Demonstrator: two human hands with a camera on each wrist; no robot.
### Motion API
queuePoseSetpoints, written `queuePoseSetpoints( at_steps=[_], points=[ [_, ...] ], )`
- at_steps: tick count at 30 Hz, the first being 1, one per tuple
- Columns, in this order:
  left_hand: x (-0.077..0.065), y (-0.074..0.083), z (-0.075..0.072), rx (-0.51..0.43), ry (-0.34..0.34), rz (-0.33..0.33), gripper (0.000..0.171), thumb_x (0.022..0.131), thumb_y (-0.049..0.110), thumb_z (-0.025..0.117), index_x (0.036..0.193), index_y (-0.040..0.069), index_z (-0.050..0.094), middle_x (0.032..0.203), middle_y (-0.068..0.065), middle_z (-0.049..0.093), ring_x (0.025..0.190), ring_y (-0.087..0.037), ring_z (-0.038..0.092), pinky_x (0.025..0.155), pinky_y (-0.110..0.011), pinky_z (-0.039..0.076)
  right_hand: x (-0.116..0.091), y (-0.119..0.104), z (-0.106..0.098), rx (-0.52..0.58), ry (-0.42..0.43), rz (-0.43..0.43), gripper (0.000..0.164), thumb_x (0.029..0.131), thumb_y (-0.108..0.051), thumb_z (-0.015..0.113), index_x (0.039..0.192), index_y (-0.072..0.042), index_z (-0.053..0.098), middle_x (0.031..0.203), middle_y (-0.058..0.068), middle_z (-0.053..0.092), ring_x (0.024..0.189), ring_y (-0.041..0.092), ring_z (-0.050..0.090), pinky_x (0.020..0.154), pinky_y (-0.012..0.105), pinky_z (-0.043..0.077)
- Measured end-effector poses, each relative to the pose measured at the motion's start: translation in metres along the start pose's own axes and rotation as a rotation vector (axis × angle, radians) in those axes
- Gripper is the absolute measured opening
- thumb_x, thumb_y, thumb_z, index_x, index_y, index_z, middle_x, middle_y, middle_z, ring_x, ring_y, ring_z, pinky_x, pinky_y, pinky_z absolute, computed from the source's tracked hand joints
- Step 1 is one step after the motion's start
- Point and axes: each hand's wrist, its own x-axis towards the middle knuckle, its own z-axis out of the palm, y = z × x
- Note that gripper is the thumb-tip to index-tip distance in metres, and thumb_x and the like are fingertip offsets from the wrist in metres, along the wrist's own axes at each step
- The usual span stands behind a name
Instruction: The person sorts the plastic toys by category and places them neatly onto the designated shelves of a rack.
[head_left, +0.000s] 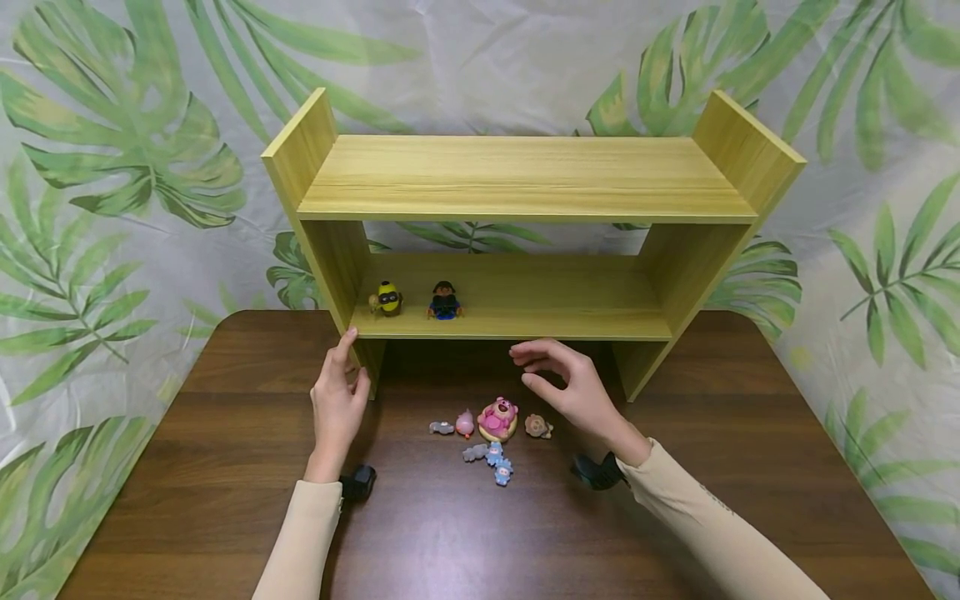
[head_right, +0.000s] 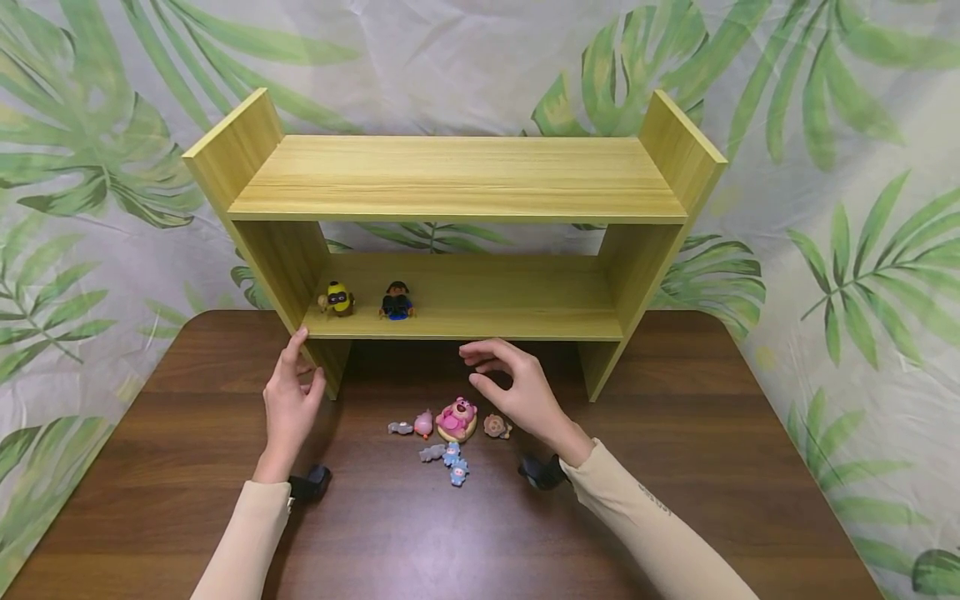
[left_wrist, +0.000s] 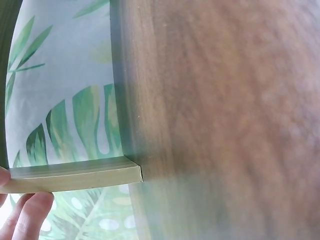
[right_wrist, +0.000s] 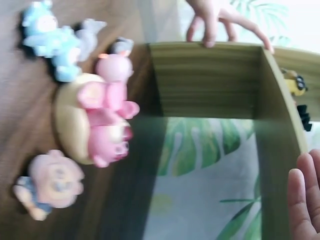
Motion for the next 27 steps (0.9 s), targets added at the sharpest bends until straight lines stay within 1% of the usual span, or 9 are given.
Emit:
queuePoseSetpoints(
  at_steps=[2, 4, 9, 11, 15, 19, 24, 27],
  points=[
    [0.000, -0.001, 0.000, 0.001, 0.005, 0.002, 0.076, 0.080, -0.017, 0.057, 0.141, 0.026, 0.040, 0.101, -0.016, 0.056, 0.076, -0.029, 0.059, 0.055, -0.044, 0.056, -0.007, 0.012, 0.001, -0.004, -0.007, 0.022, 0.038, 0.082, 0.018, 0.062, 0.118, 0.006, 0.059, 0.113, 0.022, 0.062, 0.100, 0.033, 0.060, 0.084, 0.035, 0.052],
    [0.000, -0.001, 0.000, 0.003, 0.004, 0.002, 0.076, 0.081, -0.017, 0.057, 0.141, 0.026, 0.040, 0.101, -0.016, 0.055, 0.076, -0.029, 0.059, 0.055, -0.044, 0.056, -0.012, 0.014, 0.002, -0.007, -0.013, 0.047, 0.037, 0.082, 0.018, 0.061, 0.117, 0.007, 0.059, 0.112, 0.022, 0.062, 0.098, 0.035, 0.060, 0.083, 0.035, 0.052],
    [0.000, -0.001, 0.001, 0.007, 0.007, 0.004, 0.078, 0.080, -0.019, 0.057, 0.141, 0.026, 0.039, 0.100, -0.015, 0.055, 0.075, -0.028, 0.058, 0.055, -0.044, 0.056, -0.020, 0.006, 0.005, -0.018, -0.028, 0.102, 0.031, 0.083, 0.017, 0.060, 0.114, 0.013, 0.057, 0.108, 0.026, 0.062, 0.094, 0.041, 0.059, 0.080, 0.038, 0.054],
    [0.000, -0.001, 0.001, 0.008, 0.009, 0.007, 0.078, 0.079, -0.019, 0.057, 0.141, 0.026, 0.039, 0.099, -0.015, 0.055, 0.074, -0.027, 0.057, 0.054, -0.044, 0.056, -0.022, 0.003, 0.006, -0.021, -0.036, 0.125, 0.030, 0.083, 0.017, 0.059, 0.113, 0.014, 0.057, 0.107, 0.027, 0.062, 0.093, 0.042, 0.059, 0.080, 0.038, 0.054],
    [0.000, 0.000, 0.001, 0.011, 0.010, 0.011, 0.079, 0.079, -0.020, 0.057, 0.141, 0.026, 0.039, 0.098, -0.015, 0.054, 0.073, -0.027, 0.057, 0.054, -0.043, 0.056, -0.030, 0.009, 0.007, -0.030, -0.056, 0.163, 0.029, 0.084, 0.016, 0.059, 0.113, 0.014, 0.058, 0.107, 0.029, 0.062, 0.093, 0.044, 0.059, 0.080, 0.041, 0.054],
    [-0.001, -0.001, 0.001, 0.009, 0.008, 0.013, 0.080, 0.078, -0.020, 0.057, 0.141, 0.026, 0.038, 0.097, -0.015, 0.054, 0.074, -0.027, 0.057, 0.054, -0.044, 0.056, -0.038, 0.016, 0.008, -0.054, -0.082, 0.207, 0.030, 0.083, 0.015, 0.060, 0.113, 0.012, 0.059, 0.108, 0.028, 0.063, 0.095, 0.042, 0.060, 0.080, 0.047, 0.053],
    [-0.001, -0.002, 0.001, 0.009, -0.001, 0.007, 0.079, 0.080, -0.019, 0.057, 0.141, 0.027, 0.038, 0.095, -0.015, 0.053, 0.074, -0.027, 0.057, 0.054, -0.044, 0.056, -0.046, 0.024, 0.009, -0.058, -0.110, 0.268, 0.029, 0.083, 0.013, 0.063, 0.112, 0.012, 0.059, 0.109, 0.029, 0.062, 0.098, 0.045, 0.058, 0.082, 0.057, 0.049],
    [-0.001, -0.001, 0.001, 0.011, 0.002, 0.008, 0.078, 0.080, -0.019, 0.057, 0.141, 0.027, 0.038, 0.094, -0.015, 0.053, 0.074, -0.027, 0.058, 0.054, -0.044, 0.056, -0.053, 0.038, 0.010, -0.062, -0.112, 0.297, 0.028, 0.084, 0.010, 0.064, 0.112, 0.013, 0.060, 0.110, 0.028, 0.062, 0.098, 0.045, 0.058, 0.083, 0.059, 0.047]
  ],
)
